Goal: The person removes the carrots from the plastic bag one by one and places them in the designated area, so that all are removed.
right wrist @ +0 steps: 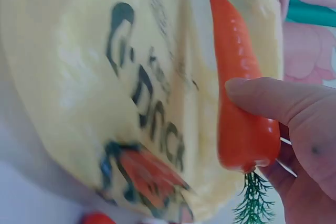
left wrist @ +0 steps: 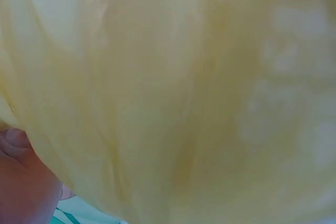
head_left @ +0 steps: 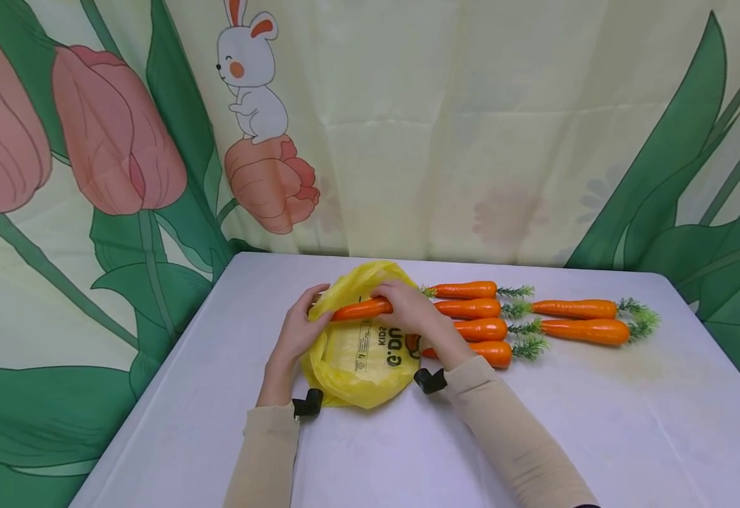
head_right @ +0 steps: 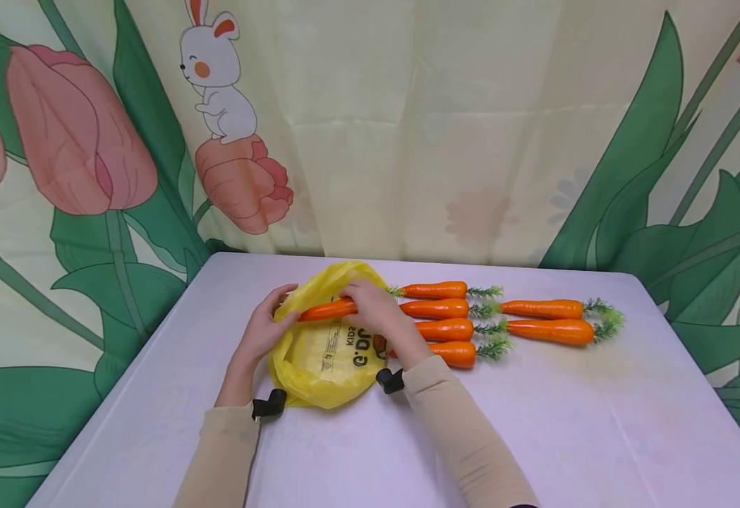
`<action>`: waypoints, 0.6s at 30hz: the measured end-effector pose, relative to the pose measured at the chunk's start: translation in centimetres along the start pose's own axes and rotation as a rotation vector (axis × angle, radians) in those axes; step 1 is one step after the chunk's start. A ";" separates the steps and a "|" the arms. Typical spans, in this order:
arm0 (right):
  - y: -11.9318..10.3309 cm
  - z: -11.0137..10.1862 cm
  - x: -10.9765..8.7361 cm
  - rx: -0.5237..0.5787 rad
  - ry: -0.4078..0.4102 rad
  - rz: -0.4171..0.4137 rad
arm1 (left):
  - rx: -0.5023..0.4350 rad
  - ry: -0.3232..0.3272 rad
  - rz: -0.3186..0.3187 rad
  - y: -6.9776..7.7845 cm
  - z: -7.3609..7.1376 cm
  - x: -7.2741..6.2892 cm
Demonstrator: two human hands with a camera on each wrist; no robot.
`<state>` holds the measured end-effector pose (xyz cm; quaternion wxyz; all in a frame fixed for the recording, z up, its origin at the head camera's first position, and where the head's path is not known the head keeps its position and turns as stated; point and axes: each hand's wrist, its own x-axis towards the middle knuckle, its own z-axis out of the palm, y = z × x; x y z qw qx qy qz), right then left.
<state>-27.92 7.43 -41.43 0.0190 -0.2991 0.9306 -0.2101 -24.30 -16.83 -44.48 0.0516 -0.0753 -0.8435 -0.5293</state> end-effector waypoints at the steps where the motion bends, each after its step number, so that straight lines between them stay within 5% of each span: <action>1: 0.0 -0.3 -0.2 -0.005 0.002 0.002 | 0.001 0.000 -0.001 0.0 0.0 0.0; 18: 1.7 -5.7 -5.8 0.036 0.103 0.026 | 0.004 0.002 -0.001 0.1 -0.1 -0.2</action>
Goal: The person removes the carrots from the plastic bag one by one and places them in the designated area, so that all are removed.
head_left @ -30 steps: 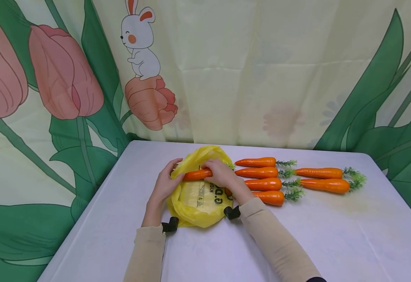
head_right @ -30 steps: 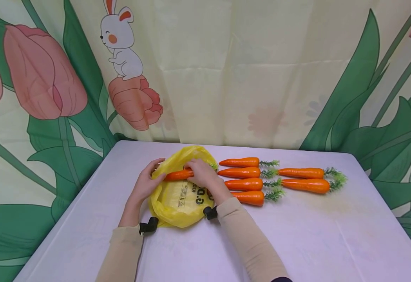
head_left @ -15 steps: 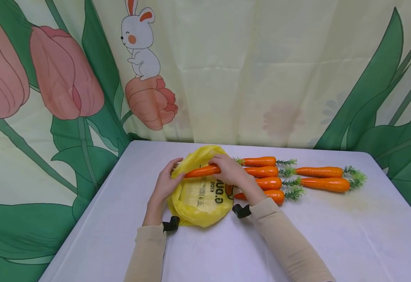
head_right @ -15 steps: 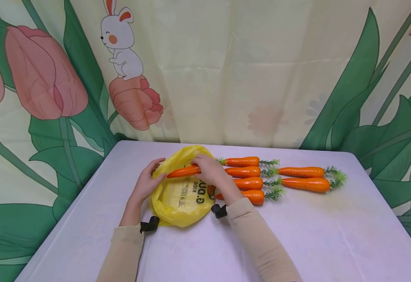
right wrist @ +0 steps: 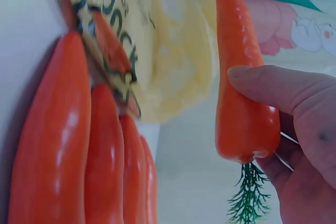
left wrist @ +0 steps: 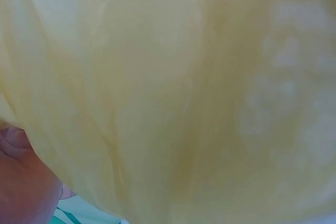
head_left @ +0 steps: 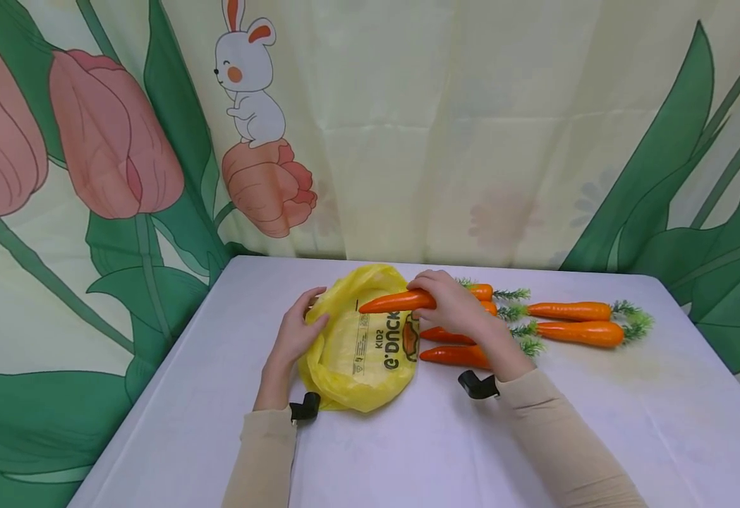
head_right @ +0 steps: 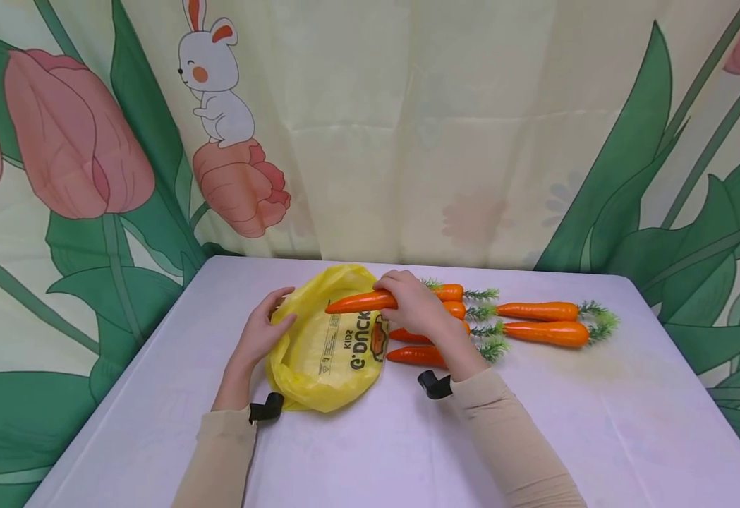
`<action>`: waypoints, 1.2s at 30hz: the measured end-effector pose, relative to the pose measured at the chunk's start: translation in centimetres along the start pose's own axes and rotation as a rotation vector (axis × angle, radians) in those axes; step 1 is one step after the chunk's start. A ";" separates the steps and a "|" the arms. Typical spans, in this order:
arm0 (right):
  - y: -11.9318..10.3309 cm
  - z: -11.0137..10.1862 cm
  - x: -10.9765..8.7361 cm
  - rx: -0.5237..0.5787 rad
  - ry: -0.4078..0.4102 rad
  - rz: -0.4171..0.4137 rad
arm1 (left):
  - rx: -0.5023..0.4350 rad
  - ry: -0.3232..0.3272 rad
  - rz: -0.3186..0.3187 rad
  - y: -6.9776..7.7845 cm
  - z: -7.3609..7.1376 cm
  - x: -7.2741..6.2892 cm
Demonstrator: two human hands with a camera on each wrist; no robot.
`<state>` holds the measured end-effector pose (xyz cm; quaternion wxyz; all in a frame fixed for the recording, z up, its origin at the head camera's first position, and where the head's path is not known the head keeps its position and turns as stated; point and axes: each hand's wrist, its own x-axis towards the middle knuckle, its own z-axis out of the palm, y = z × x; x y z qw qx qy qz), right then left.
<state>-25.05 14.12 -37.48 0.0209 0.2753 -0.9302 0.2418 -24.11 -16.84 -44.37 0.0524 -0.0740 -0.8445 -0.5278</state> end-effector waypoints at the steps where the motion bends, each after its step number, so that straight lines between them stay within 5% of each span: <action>1: 0.2 -0.2 -0.3 0.003 0.003 0.006 | 0.000 -0.001 -0.002 0.0 0.0 -0.1; 25: 5.0 -4.2 -7.3 -0.025 0.062 0.113 | -0.016 -0.003 0.014 -0.2 -0.3 -0.1; 36: 7.8 -5.3 -10.2 -0.035 0.147 0.052 | -0.024 -0.008 -0.005 -0.2 -0.2 0.0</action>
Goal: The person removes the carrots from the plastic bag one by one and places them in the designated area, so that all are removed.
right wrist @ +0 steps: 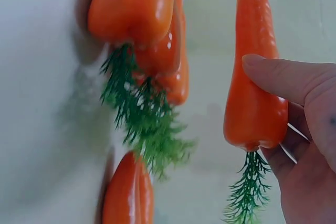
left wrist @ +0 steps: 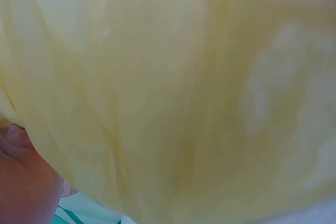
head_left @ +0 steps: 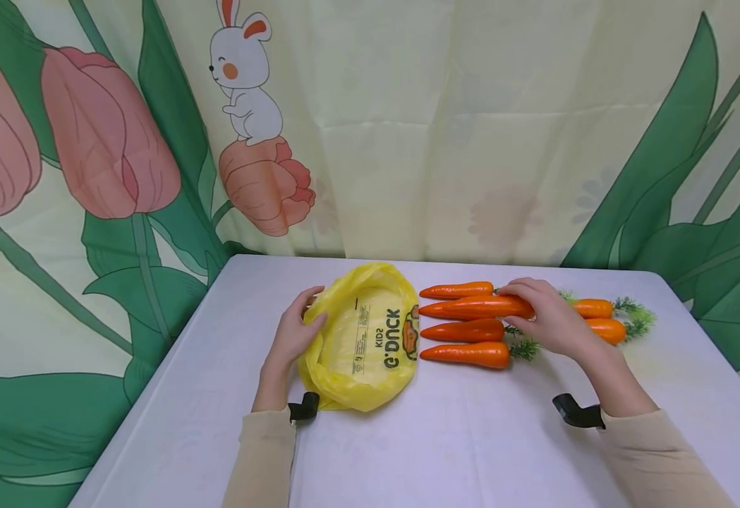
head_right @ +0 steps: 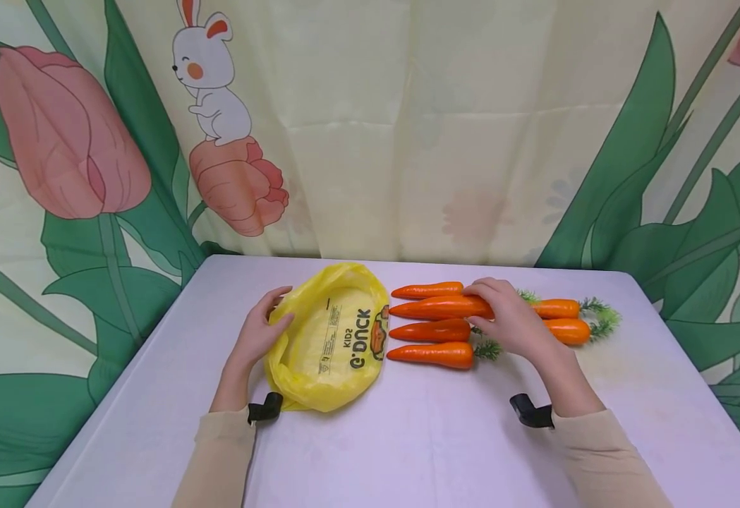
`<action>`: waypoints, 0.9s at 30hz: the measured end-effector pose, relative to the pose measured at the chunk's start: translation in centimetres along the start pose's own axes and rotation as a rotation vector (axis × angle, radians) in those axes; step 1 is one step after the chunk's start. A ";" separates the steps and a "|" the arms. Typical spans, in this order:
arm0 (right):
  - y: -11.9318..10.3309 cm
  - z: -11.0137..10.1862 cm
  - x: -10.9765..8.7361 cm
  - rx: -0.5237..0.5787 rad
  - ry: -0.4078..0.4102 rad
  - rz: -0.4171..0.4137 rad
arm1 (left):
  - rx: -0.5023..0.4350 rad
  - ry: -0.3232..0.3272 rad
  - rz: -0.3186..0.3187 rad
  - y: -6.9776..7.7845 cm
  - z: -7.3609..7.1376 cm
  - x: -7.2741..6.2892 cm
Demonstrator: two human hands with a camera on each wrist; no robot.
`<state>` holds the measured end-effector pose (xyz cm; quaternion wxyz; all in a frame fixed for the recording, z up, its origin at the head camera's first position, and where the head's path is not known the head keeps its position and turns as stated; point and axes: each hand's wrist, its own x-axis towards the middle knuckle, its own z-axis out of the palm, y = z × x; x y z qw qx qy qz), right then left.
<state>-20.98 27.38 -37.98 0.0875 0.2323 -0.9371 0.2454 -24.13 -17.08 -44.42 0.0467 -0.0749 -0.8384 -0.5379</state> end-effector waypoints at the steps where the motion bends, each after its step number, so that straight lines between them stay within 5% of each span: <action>1: 0.3 -0.1 -0.3 0.000 0.012 -0.008 | 0.000 0.001 -0.001 0.0 0.0 0.0; 27: 5.7 -1.8 -6.7 -0.092 0.081 0.064 | 0.023 0.017 0.002 -0.1 0.2 -0.1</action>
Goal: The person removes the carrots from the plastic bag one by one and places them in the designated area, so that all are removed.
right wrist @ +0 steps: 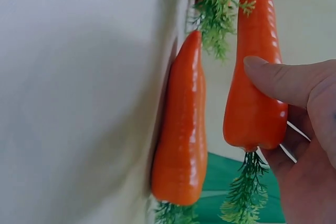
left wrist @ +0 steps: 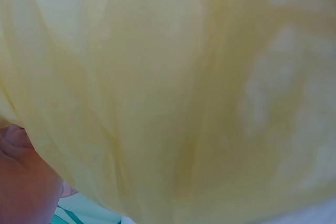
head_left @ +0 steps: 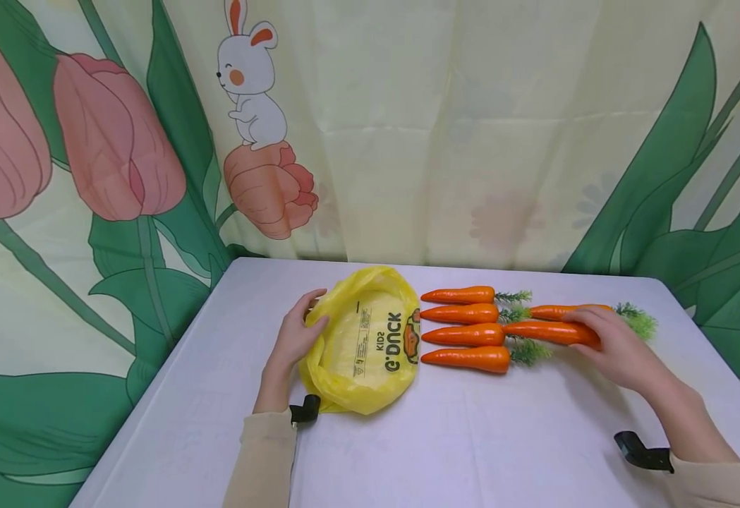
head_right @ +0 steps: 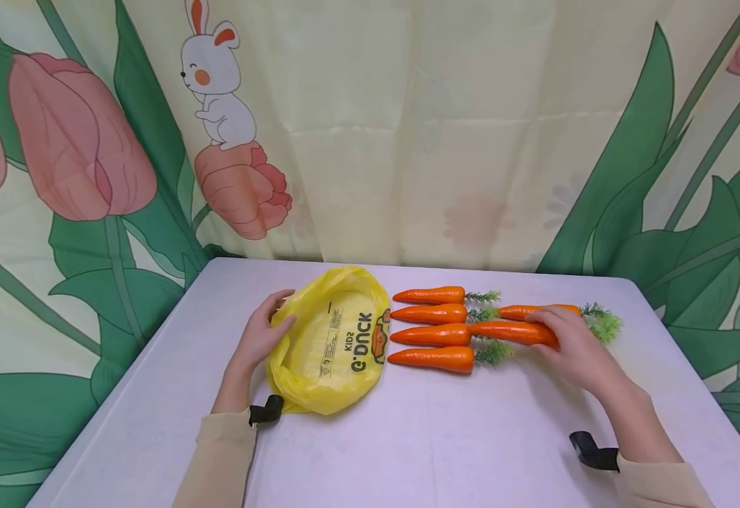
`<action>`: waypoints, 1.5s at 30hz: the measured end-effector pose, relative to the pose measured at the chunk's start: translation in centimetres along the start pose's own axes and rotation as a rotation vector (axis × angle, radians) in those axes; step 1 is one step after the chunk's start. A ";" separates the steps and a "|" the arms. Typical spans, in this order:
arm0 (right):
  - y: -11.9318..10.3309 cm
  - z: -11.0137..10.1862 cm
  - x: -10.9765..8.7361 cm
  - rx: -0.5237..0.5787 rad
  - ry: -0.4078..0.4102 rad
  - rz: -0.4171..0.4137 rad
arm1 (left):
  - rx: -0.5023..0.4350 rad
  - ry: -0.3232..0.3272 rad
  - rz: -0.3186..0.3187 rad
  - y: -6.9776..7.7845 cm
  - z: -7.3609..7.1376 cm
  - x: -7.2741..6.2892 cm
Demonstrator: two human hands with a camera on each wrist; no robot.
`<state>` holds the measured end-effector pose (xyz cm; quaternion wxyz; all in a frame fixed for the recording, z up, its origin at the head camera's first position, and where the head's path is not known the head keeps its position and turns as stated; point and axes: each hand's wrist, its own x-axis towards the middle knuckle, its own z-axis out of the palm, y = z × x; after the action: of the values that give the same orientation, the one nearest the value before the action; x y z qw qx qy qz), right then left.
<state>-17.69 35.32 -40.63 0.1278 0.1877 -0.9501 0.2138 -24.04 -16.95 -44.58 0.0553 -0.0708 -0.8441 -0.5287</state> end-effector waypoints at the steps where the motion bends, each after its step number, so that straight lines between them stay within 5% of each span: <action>1: 0.2 0.0 -0.2 -0.001 -0.003 0.010 | -0.001 0.000 0.000 0.0 0.0 0.0; 19: 2.2 -0.3 -2.8 0.008 -0.069 0.150 | -0.006 0.001 -0.003 -0.1 0.0 0.0; 28: 3.3 -0.1 -3.9 -0.013 -0.063 0.142 | -0.002 0.001 -0.003 0.1 0.0 0.0; 45: 3.5 0.6 -4.6 -0.007 -0.206 0.279 | 0.013 0.001 0.001 0.0 0.0 0.0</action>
<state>-15.11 39.38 -43.88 -0.0005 0.0743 -0.9757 0.2060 -23.98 -16.95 -44.54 0.0563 -0.0708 -0.8475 -0.5230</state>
